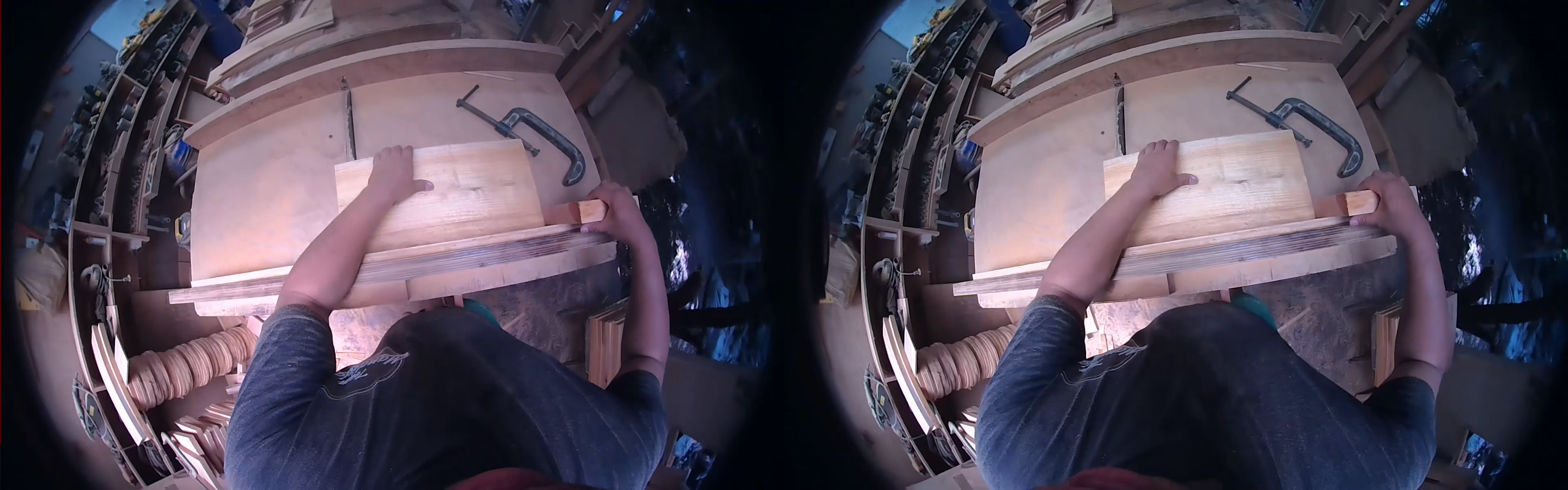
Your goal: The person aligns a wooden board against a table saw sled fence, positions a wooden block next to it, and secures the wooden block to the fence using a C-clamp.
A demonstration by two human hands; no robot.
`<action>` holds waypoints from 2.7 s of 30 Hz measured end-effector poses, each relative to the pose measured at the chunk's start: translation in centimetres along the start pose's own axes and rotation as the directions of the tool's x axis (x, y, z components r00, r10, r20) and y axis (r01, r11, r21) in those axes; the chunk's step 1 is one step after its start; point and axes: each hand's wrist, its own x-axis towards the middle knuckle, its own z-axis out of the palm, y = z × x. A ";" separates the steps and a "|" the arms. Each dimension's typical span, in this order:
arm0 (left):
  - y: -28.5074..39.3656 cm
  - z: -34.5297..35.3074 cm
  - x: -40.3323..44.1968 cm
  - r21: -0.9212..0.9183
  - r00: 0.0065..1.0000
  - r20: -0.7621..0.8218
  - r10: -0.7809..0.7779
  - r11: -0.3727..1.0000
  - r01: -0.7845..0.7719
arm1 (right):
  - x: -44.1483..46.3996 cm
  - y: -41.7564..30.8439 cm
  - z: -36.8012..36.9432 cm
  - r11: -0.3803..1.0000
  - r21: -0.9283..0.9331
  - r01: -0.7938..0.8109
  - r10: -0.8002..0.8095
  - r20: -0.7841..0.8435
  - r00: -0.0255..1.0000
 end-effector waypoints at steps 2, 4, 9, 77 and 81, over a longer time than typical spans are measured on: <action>-0.1 0.3 -0.3 -0.021 1.000 -0.014 -0.013 1.000 0.013 | 0.0 0.0 0.2 0.999 -0.033 0.001 -0.001 -0.002 1.000; -0.2 0.3 -0.2 -0.023 1.000 -0.007 0.006 1.000 -0.006 | 0.3 0.3 0.0 1.000 -0.004 0.001 -0.001 0.054 0.999; -0.7 0.6 0.3 -0.064 1.000 0.027 0.013 0.998 -0.012 | 1.6 0.2 -0.5 0.987 0.065 -0.147 0.132 0.189 0.973; -13.1 -3.7 -16.9 -0.324 0.899 0.386 -0.206 0.882 0.341 | 5.0 0.2 -2.6 0.945 0.090 -0.314 0.206 0.582 0.787; -12.6 -2.2 -14.3 -0.367 0.781 0.589 -0.207 0.792 0.487 | 6.6 0.5 -2.9 0.960 0.006 -0.279 0.197 0.692 0.694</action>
